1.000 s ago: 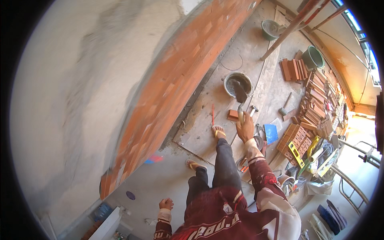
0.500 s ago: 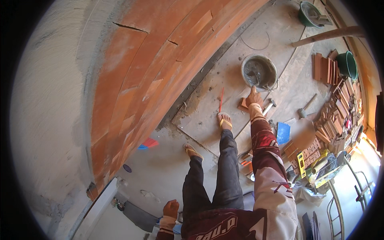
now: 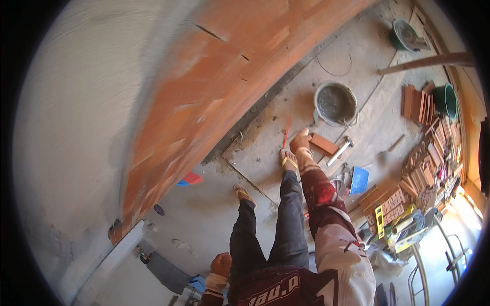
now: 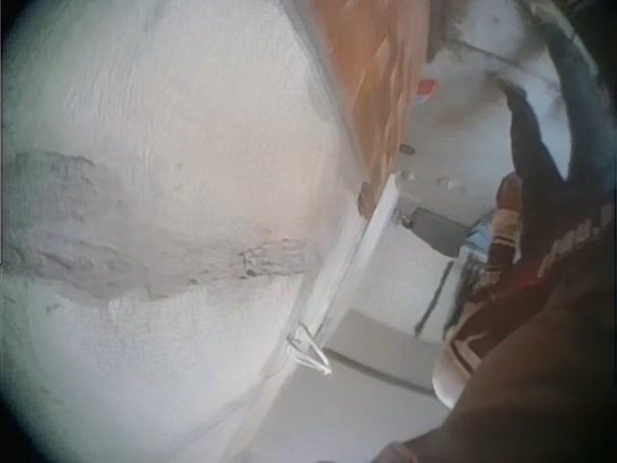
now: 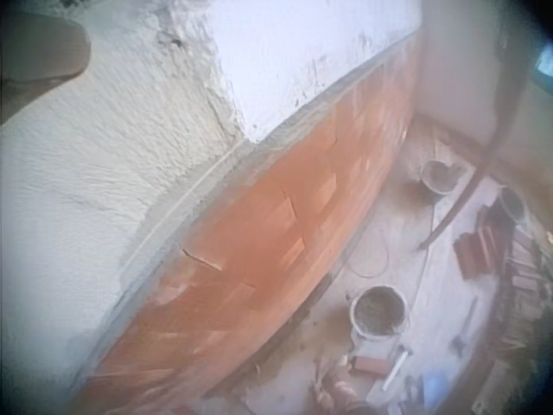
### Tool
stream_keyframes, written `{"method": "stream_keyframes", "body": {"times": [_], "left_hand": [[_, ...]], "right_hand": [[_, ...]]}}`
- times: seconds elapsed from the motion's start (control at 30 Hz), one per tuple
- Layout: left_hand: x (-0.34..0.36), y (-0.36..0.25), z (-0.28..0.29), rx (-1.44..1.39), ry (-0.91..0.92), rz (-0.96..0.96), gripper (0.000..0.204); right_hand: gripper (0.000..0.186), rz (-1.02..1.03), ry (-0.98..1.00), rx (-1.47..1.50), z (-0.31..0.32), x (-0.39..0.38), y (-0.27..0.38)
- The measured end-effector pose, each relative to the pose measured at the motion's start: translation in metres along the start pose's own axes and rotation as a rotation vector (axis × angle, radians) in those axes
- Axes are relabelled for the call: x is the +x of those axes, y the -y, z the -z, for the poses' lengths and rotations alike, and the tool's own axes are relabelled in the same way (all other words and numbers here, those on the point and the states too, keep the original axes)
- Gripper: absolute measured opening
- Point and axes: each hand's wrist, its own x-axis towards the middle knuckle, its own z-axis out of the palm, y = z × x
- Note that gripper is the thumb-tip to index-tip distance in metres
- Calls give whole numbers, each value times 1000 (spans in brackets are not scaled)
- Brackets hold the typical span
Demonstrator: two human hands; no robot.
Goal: The person applies mortar to a wall using a trowel and places terracotta tiles onto the surface. They use a hammer to tap the tiles into position and later use a marker to draw lines on a tile before cutting it with a power tool.
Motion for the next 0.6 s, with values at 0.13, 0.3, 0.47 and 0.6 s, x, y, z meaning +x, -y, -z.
{"method": "stream_keyframes", "body": {"times": [0.13,0.3,0.47,0.6], "left_hand": [[-7,1,4,58,-83,-90,36],[5,7,35,-7,-144,-82,40],[-20,39,30,75,-236,17,40],[-66,108,-8,-81,-291,107,42]], "right_hand": [[67,-15,-182,253,26,-9,-27],[44,228,-237,-398,22,78,-102],[27,467,105,-1074,78,83,-98],[66,501,-506,-352,88,-58,-80]]}}
